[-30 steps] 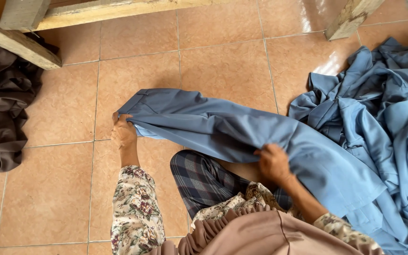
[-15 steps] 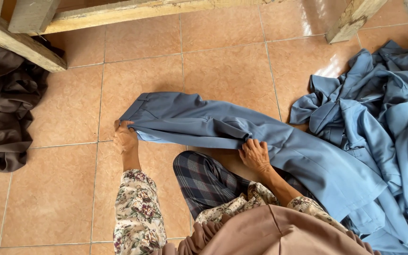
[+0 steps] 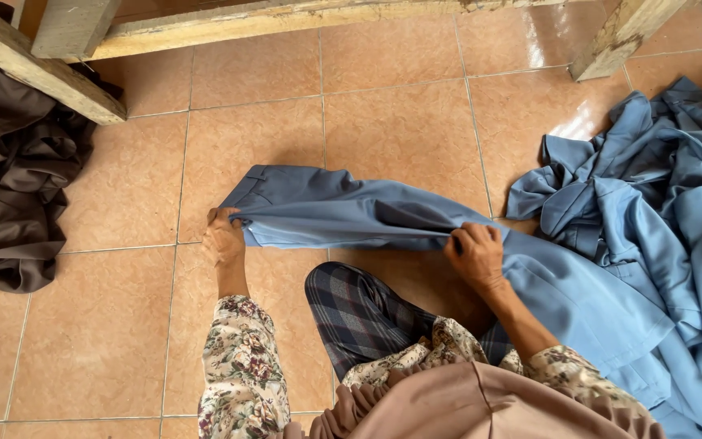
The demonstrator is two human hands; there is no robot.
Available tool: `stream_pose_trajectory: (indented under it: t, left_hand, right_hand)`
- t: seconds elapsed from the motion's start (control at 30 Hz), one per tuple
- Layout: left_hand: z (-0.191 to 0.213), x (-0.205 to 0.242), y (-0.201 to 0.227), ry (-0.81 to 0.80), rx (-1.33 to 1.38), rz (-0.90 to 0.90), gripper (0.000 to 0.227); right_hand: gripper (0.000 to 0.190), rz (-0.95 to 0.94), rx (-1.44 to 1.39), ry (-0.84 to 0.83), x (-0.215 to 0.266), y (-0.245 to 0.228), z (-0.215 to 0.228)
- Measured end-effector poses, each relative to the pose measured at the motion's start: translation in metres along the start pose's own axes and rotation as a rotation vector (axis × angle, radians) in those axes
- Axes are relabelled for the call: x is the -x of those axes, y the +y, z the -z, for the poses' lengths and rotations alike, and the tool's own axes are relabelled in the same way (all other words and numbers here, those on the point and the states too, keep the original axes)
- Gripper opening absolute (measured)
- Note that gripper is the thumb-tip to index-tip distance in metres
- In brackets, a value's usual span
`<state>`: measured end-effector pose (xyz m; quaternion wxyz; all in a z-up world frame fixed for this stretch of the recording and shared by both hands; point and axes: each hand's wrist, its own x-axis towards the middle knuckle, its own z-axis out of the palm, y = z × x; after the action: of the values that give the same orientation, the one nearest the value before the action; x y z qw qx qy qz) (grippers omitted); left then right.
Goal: Folding blue fabric pants and stacking them neatly on the floor.
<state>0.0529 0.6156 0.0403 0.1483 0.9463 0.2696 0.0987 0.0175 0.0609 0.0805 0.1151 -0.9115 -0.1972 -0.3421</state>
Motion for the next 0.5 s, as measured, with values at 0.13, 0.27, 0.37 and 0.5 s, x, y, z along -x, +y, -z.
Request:
stream_pose_trajectory:
  t: [0.13, 0.27, 0.37, 0.5]
  left_hand:
    - [0.020, -0.004, 0.027, -0.010, -0.038, -0.002, 0.020]
    - [0.042, -0.004, 0.054, 0.017, -0.085, -0.010, 0.020]
    - [0.045, -0.016, 0.070, 0.034, -0.114, -0.052, 0.020]
    - [0.068, -0.043, 0.100, 0.118, -0.072, -0.114, 0.018]
  right_hand:
    - [0.012, 0.034, -0.084, -0.067, 0.009, 0.006, 0.011]
    - [0.017, 0.111, -0.007, -0.263, 0.049, 0.023, -0.010]
    - [0.018, -0.007, 0.027, -0.274, 0.044, 0.051, -0.032]
    - [0.014, -0.115, 0.165, -0.108, -0.028, 0.105, -0.057]
